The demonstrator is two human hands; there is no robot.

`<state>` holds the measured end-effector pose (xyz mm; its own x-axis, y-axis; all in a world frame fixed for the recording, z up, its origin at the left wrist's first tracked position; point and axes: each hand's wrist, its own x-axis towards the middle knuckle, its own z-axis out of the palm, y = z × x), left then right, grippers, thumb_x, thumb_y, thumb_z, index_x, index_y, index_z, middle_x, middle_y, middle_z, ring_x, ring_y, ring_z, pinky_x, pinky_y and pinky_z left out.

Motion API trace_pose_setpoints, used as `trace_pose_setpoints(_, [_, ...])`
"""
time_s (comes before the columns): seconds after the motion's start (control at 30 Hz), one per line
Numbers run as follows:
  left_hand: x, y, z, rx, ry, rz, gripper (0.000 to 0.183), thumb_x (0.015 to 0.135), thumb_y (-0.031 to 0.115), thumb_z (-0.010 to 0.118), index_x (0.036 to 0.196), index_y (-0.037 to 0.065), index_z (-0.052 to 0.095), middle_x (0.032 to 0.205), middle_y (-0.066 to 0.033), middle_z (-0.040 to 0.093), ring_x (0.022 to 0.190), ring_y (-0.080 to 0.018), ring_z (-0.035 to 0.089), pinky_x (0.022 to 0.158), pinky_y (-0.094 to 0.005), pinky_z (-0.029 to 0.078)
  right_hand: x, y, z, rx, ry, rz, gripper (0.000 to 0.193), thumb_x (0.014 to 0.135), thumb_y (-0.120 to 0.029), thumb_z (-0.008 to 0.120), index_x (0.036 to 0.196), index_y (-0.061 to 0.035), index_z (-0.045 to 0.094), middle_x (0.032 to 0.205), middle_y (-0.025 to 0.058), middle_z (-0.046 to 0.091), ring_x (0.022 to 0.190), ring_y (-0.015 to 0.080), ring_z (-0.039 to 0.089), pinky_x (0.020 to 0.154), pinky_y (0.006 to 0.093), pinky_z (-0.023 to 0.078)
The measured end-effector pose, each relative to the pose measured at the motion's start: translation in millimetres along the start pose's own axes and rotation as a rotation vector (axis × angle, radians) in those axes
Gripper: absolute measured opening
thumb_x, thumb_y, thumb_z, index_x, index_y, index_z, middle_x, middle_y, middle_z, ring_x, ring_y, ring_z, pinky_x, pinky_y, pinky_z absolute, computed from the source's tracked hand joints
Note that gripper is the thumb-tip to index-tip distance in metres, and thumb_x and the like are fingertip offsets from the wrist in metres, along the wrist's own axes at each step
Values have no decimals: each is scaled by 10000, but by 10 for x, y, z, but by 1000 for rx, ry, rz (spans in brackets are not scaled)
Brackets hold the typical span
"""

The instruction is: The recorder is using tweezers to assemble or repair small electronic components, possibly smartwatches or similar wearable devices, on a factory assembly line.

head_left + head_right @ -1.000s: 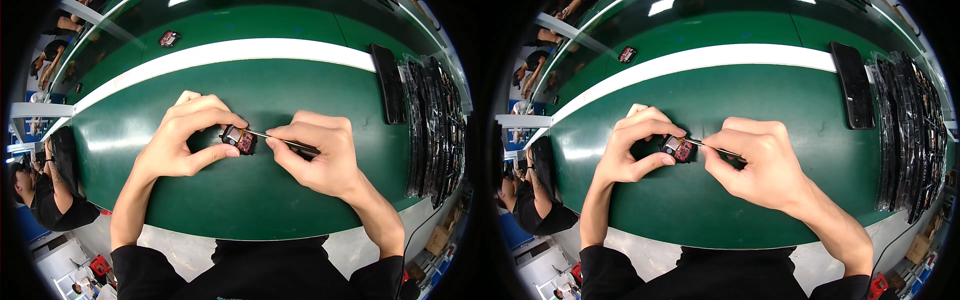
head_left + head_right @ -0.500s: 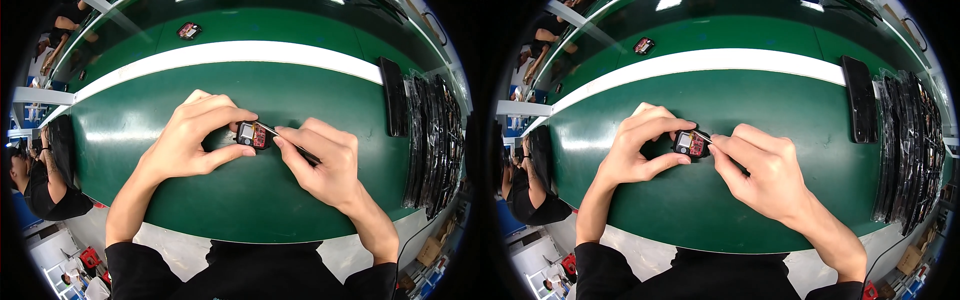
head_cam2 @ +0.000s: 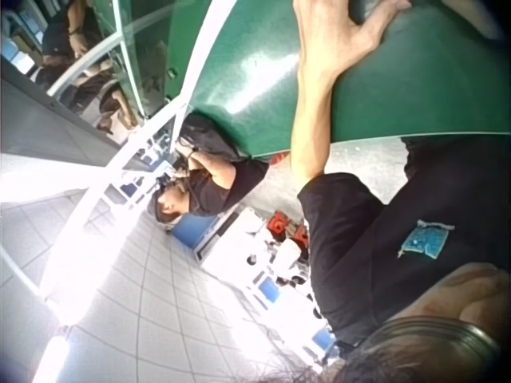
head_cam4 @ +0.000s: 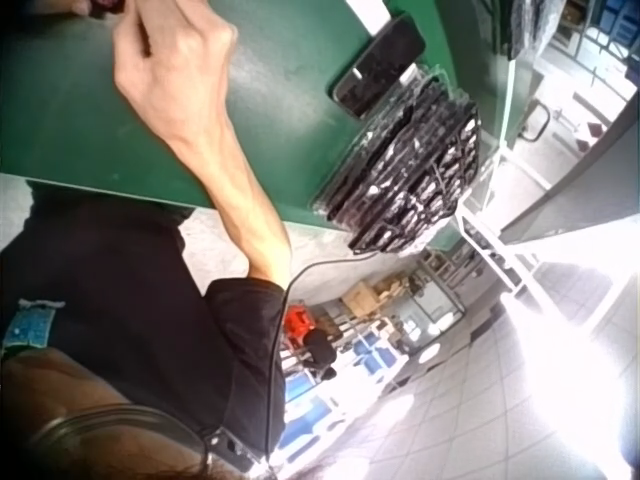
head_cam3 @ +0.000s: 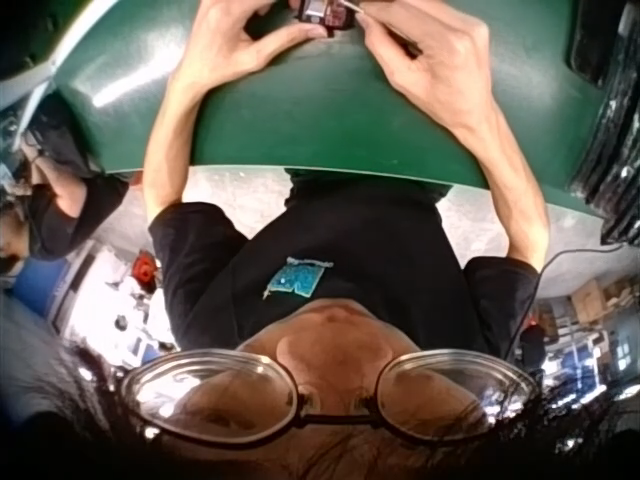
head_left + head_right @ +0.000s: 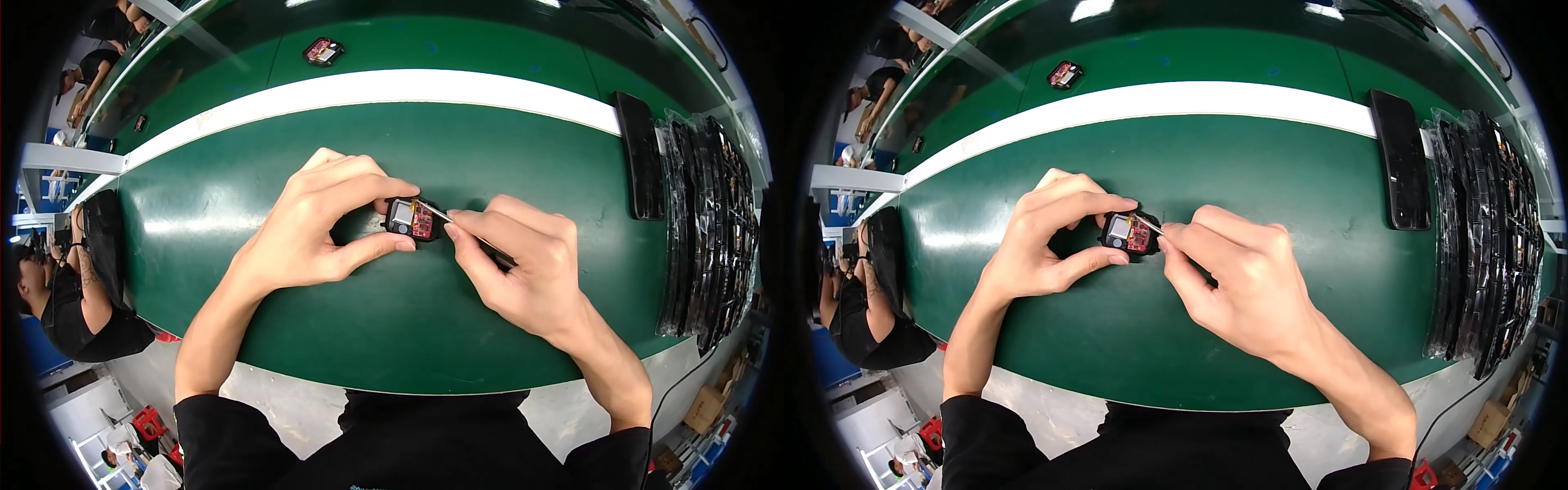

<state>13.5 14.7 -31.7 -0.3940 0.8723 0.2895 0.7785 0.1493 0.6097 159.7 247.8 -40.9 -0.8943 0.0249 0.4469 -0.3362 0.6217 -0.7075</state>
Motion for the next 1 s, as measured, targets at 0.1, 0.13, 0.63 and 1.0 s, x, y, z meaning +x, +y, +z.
trace_pose_setpoints(0.1, [11, 12, -3, 3, -8, -10, 539, 784, 244, 987, 1255, 42, 819, 915, -61, 718, 856, -218, 670, 854, -359, 443, -3, -7, 9, -4, 13, 23, 157, 860, 68, 856, 1009, 20, 839, 667, 78, 621, 531, 175, 570, 495, 334, 409])
trace_pose_setpoints(0.13, [7, 16, -4, 4, -8, -7, 539, 784, 244, 987, 1255, 42, 819, 915, -61, 718, 856, -218, 670, 854, -359, 443, -8, -6, 20, -6, 16, 22, 157, 860, 68, 856, 1009, 20, 839, 667, 78, 621, 531, 175, 570, 495, 334, 409])
trace_pose_setpoints(0.63, [1, 21, -11, -21, -12, -43, 521, 799, 223, 982, 1264, 52, 823, 941, -56, 735, 852, -210, 653, 836, -355, 423, -2, -12, -29, 18, 41, 73, 153, 844, 20, 862, 997, 12, 849, 706, 75, 650, 538, 173, 583, 491, 337, 430])
trace_pose_setpoints(1.0, [1, 9, -23, -31, -24, -31, 550, 784, 228, 986, 1277, 45, 826, 961, -63, 742, 857, -214, 646, 836, -360, 420, -18, 38, -4, 42, 17, 46, 152, 856, 58, 842, 1000, 11, 839, 713, 71, 649, 561, 180, 590, 491, 353, 430])
